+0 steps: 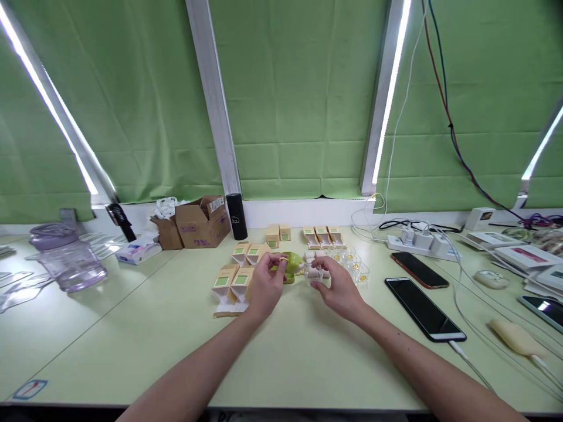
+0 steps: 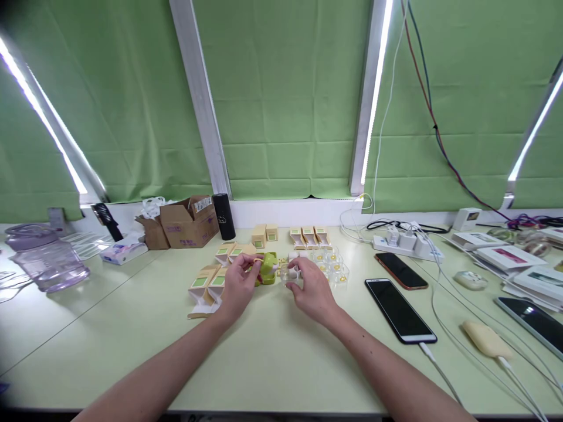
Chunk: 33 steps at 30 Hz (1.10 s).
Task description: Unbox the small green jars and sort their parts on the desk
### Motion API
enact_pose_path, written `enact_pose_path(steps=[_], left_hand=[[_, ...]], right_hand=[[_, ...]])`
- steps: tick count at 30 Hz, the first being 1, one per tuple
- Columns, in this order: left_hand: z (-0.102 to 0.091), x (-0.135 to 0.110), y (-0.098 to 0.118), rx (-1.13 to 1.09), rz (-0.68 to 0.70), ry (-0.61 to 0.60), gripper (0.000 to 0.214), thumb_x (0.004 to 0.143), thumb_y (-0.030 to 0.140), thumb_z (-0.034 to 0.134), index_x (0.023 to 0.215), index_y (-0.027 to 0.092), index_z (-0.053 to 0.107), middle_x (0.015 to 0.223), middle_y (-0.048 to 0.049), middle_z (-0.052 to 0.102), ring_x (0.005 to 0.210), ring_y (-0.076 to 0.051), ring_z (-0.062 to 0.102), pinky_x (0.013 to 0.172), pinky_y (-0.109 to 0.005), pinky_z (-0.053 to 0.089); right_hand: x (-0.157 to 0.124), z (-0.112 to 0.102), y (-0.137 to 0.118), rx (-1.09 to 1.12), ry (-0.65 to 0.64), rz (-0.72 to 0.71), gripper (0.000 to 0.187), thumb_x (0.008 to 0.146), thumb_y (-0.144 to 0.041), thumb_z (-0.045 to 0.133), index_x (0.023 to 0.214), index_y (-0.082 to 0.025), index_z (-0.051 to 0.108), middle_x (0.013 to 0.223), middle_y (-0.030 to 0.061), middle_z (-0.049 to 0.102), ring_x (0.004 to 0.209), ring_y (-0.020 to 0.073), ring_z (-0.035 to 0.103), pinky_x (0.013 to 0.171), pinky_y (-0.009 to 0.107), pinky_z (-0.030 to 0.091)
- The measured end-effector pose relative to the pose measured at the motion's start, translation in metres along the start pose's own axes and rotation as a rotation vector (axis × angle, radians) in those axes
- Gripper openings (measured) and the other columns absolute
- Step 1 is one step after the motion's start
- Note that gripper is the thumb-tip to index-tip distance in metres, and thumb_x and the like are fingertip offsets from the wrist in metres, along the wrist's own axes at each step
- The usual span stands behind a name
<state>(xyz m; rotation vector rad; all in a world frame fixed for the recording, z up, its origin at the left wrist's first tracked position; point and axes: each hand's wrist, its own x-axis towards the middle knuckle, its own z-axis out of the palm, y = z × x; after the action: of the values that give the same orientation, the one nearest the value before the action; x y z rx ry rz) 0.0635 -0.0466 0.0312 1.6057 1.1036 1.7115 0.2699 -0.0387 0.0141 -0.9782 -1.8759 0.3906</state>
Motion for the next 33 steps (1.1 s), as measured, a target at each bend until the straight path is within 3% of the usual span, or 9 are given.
enact_pose_path(steps=[4, 9, 11, 13, 17, 24, 33], left_hand=[[-0.002, 0.008, -0.004, -0.161, -0.141, 0.050, 0.040, 0.082, 0.052, 0.076, 0.084, 0.018, 0.055, 0.083, -0.0021, 0.066, 0.067, -0.013, 0.063, 0.057, -0.027, 0.058], [-0.001, 0.009, -0.004, -0.221, -0.198, 0.074, 0.043, 0.078, 0.054, 0.079, 0.084, 0.018, 0.056, 0.079, 0.0003, 0.065, 0.065, -0.012, 0.063, 0.059, -0.028, 0.059], [0.000, 0.008, -0.002, -0.219, -0.202, 0.067, 0.043, 0.079, 0.053, 0.079, 0.085, 0.017, 0.057, 0.079, 0.0007, 0.064, 0.064, -0.012, 0.063, 0.058, -0.027, 0.058], [0.000, 0.008, -0.001, -0.221, -0.209, 0.063, 0.043, 0.078, 0.053, 0.079, 0.085, 0.017, 0.057, 0.078, 0.0009, 0.064, 0.063, -0.012, 0.064, 0.057, -0.026, 0.058], [0.001, 0.008, -0.003, -0.242, -0.233, 0.063, 0.043, 0.077, 0.052, 0.081, 0.085, 0.016, 0.058, 0.079, 0.0005, 0.065, 0.066, -0.012, 0.066, 0.058, -0.026, 0.060], [0.002, 0.009, -0.009, -0.276, -0.254, 0.079, 0.047, 0.071, 0.053, 0.085, 0.083, 0.015, 0.058, 0.076, 0.0013, 0.066, 0.061, -0.010, 0.064, 0.056, -0.025, 0.060], [0.002, 0.009, -0.006, -0.307, -0.283, 0.073, 0.048, 0.069, 0.051, 0.087, 0.082, 0.016, 0.058, 0.077, -0.0001, 0.067, 0.069, -0.015, 0.069, 0.059, -0.028, 0.062]], right_hand=[[0.010, -0.017, -0.005, -0.038, -0.042, -0.068, 0.009, 0.087, -0.017, 0.062, 0.090, -0.026, 0.063, 0.124, 0.0079, 0.065, 0.115, 0.0294, 0.061, 0.102, 0.053, 0.046], [0.014, -0.057, -0.010, -0.191, -0.007, -0.081, 0.008, 0.086, -0.020, 0.065, 0.081, -0.026, 0.067, 0.126, 0.0078, 0.065, 0.122, 0.0322, 0.057, 0.099, 0.052, 0.046], [0.009, -0.078, -0.006, -0.228, -0.017, -0.047, 0.007, 0.087, -0.022, 0.065, 0.081, -0.025, 0.067, 0.127, 0.0078, 0.062, 0.103, 0.0267, 0.064, 0.088, 0.045, 0.051], [0.001, -0.098, 0.003, -0.296, -0.022, 0.005, 0.007, 0.087, -0.024, 0.064, 0.080, -0.024, 0.066, 0.124, 0.0079, 0.061, 0.076, 0.0189, 0.064, 0.074, 0.038, 0.052], [-0.020, -0.123, 0.027, -0.475, -0.086, 0.043, 0.010, 0.090, -0.022, 0.057, 0.082, -0.023, 0.064, 0.119, 0.0076, 0.061, 0.064, 0.0142, 0.062, 0.063, 0.032, 0.048], [-0.041, -0.120, 0.051, -0.637, -0.201, 0.130, 0.008, 0.086, -0.017, 0.063, 0.082, -0.022, 0.068, 0.110, 0.0073, 0.062, 0.064, 0.0150, 0.064, 0.064, 0.030, 0.047], [-0.036, -0.108, 0.046, -0.742, -0.288, 0.202, 0.011, 0.091, -0.015, 0.057, 0.087, -0.019, 0.066, 0.112, 0.0074, 0.062, 0.069, 0.0150, 0.065, 0.058, 0.028, 0.037]])
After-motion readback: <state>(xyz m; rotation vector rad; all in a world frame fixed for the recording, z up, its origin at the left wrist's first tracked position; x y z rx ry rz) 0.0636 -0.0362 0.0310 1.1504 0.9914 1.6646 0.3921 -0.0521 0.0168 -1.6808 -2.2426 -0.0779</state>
